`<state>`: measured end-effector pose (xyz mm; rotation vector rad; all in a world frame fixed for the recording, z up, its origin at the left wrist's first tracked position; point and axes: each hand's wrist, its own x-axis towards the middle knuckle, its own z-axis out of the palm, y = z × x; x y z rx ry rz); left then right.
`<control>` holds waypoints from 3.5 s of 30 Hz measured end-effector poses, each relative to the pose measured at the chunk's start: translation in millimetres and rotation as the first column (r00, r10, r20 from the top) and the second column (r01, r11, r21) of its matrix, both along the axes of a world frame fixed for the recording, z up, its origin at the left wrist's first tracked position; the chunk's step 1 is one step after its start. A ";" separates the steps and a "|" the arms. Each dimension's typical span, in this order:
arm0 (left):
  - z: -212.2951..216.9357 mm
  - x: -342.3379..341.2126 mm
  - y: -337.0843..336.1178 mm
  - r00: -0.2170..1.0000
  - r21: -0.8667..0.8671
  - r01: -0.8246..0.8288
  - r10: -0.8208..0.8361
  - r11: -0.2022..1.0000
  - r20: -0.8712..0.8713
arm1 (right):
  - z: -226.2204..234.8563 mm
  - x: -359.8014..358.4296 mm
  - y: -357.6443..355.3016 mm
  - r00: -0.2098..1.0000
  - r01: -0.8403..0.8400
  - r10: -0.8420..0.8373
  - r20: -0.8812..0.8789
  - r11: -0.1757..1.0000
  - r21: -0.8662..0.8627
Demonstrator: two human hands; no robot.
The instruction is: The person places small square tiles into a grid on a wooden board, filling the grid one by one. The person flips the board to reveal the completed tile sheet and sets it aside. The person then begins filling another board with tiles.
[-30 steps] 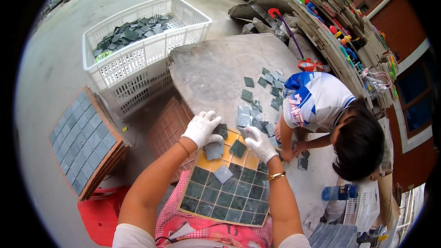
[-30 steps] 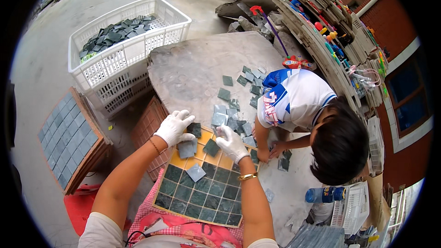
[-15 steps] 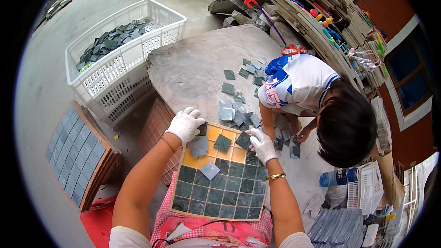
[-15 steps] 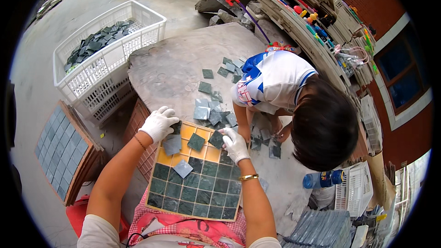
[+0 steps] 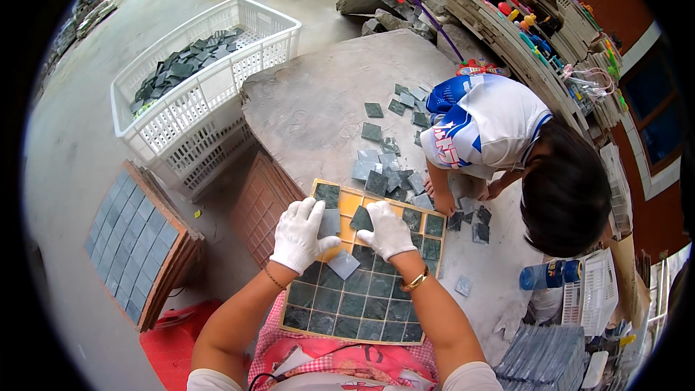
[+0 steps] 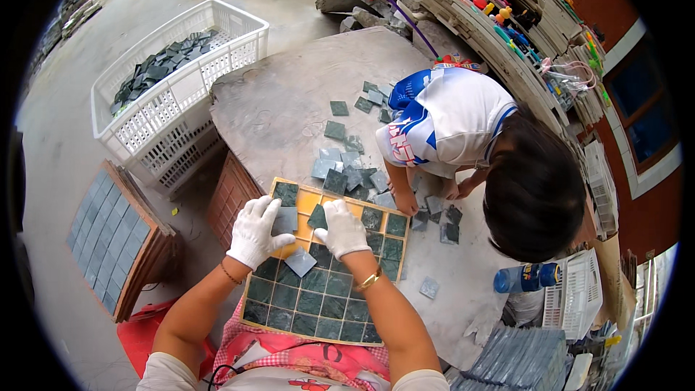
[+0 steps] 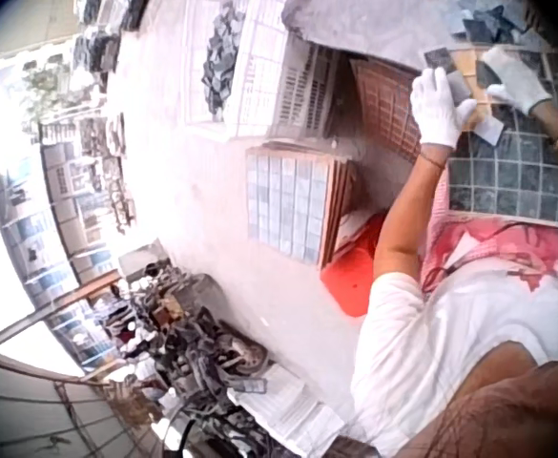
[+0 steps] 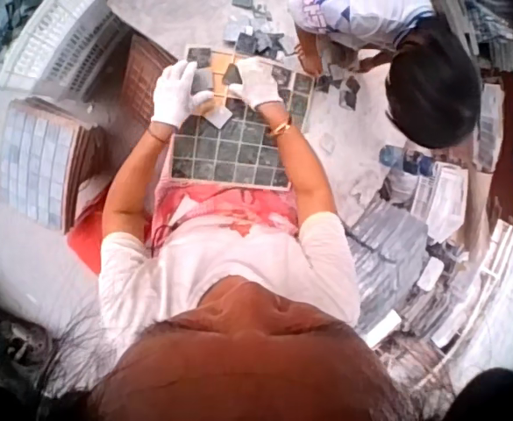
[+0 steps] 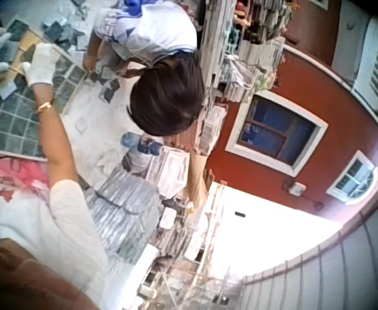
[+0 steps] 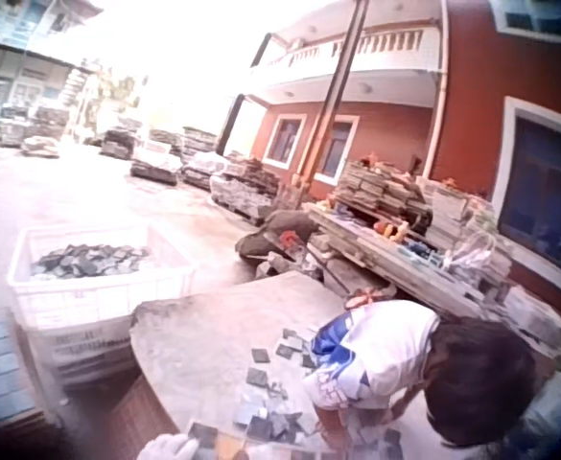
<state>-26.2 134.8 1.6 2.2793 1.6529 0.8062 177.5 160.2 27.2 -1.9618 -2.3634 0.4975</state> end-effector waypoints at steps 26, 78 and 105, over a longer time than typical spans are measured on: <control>-11.7 16.7 -71.5 -0.306 -0.198 0.802 0.673 0.563 0.673 | 32.3 -2.5 -57.8 0.865 -0.301 0.393 -0.313 0.904 0.304; -45.7 -7.4 -66.2 0.669 -0.452 0.045 0.309 0.891 0.676 | -20.8 72.5 25.8 0.975 -0.030 0.104 -0.194 0.936 0.350; -34.0 4.1 -72.5 0.804 -0.157 0.019 0.078 0.987 0.589 | -27.1 59.0 -14.6 0.986 0.136 -0.075 -0.146 0.873 0.469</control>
